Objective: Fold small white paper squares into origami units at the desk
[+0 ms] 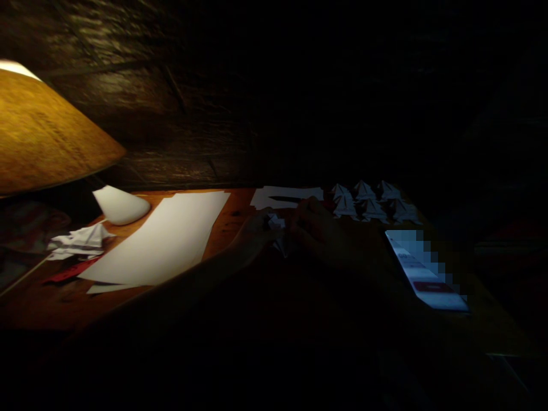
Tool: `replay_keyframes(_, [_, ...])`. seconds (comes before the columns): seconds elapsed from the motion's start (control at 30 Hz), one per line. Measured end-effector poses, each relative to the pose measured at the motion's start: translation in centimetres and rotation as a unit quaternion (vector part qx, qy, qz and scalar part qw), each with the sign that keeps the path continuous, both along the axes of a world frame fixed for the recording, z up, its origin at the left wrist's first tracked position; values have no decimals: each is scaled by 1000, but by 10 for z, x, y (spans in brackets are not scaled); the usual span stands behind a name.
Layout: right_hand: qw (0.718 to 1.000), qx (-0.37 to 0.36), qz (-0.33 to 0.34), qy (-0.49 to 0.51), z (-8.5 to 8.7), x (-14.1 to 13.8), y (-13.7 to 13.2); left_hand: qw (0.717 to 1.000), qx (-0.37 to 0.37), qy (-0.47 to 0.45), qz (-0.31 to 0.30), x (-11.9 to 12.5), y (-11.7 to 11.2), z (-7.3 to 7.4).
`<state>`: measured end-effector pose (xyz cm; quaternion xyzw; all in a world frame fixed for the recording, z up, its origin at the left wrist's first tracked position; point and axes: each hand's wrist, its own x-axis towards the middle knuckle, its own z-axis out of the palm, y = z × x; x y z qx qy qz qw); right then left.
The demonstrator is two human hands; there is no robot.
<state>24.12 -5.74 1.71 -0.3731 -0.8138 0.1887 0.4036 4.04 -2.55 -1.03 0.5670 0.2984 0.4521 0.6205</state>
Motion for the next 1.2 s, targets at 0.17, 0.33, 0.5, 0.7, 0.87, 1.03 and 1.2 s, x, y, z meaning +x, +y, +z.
replay_keyframes(0.17, [1000,-12,3,19,-1,1,0,1000,11,15,-1,1,-1,0])
replay_keyframes(0.33, [999,-25,0,40,-1,-1,1,1000,9,14,6,0,-1,0])
replay_keyframes(0.5, [1000,-9,-6,19,0,-1,2,1000,-5,8,-8,-2,2,0])
replay_keyframes(0.7, [1000,-2,-19,11,5,0,1,1000,-1,20,-23,-3,8,-2])
replay_keyframes(0.87, [999,-3,-23,22,2,0,2,999,8,17,-26,-3,8,-2])
replay_keyframes(1.03, [1000,6,-10,26,-1,1,4,999,40,14,-15,-2,9,-4])
replay_keyframes(1.2, [1000,16,0,5,-4,3,4,997,70,29,-16,-4,11,-9])
